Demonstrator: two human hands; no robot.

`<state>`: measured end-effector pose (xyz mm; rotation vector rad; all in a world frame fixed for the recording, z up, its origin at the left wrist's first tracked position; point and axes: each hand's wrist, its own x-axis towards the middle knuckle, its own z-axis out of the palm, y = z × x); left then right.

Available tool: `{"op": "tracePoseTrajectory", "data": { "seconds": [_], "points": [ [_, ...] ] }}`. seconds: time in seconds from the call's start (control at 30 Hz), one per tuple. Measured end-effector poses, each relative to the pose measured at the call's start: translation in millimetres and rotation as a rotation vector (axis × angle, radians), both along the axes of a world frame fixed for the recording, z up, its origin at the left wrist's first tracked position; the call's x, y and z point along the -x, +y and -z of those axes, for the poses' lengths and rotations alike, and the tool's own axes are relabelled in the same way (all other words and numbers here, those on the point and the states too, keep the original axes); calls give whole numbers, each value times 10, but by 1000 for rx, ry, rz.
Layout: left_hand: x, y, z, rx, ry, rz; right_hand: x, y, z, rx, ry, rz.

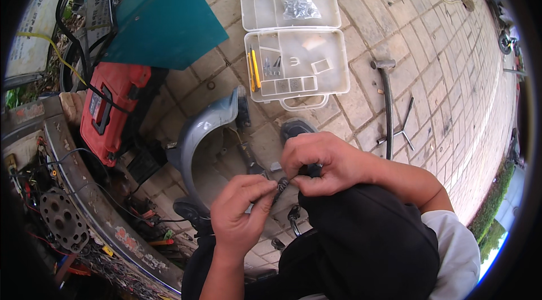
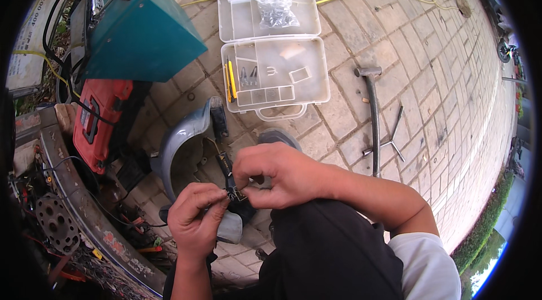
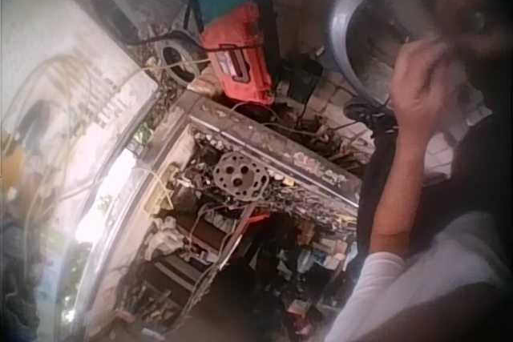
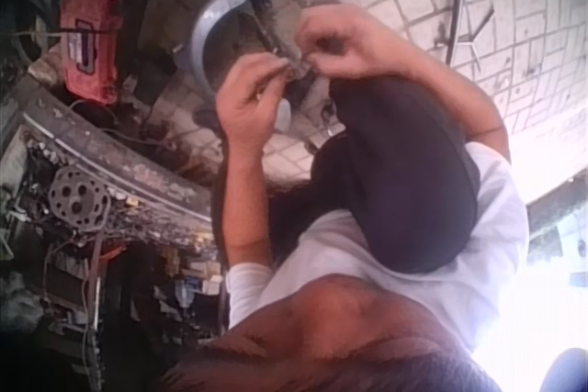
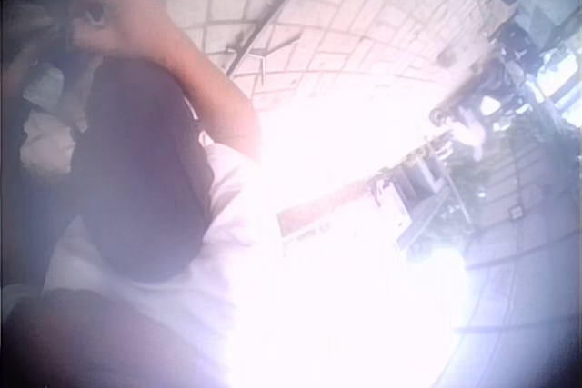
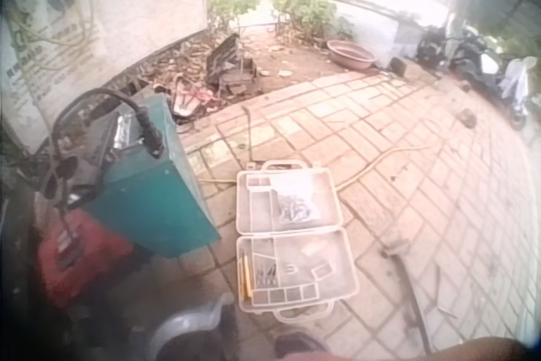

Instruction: The person sits on the ground and selects small metal fasteners from a compartmentalized plastic case. They then use a heat gun to apply heat to a grey scooter fender, moving the nozzle along its surface. The person handles the fasteners and the fender throughout the clip.

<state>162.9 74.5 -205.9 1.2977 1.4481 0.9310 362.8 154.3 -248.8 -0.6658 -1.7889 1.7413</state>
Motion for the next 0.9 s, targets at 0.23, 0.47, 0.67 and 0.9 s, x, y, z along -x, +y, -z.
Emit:
{"op": "tracePoseTrajectory", "data": {
  "seconds": [0.23, 0.47, 0.67, 0.9],
  "points": [
    [-6, 0, 3, 121, -83, -4, 41, 12, 35, -53, 40, -18],
    [-20, -24, 3, 346, -329, -108, 43, -29, 54, 97, 121, -20],
    [-60, -30, 14, 428, -505, -210, 28, -60, 76, 238, 150, -4],
    [-125, -33, 29, 447, -704, -366, 43, -97, 105, 289, 149, 26]
  ]
}}
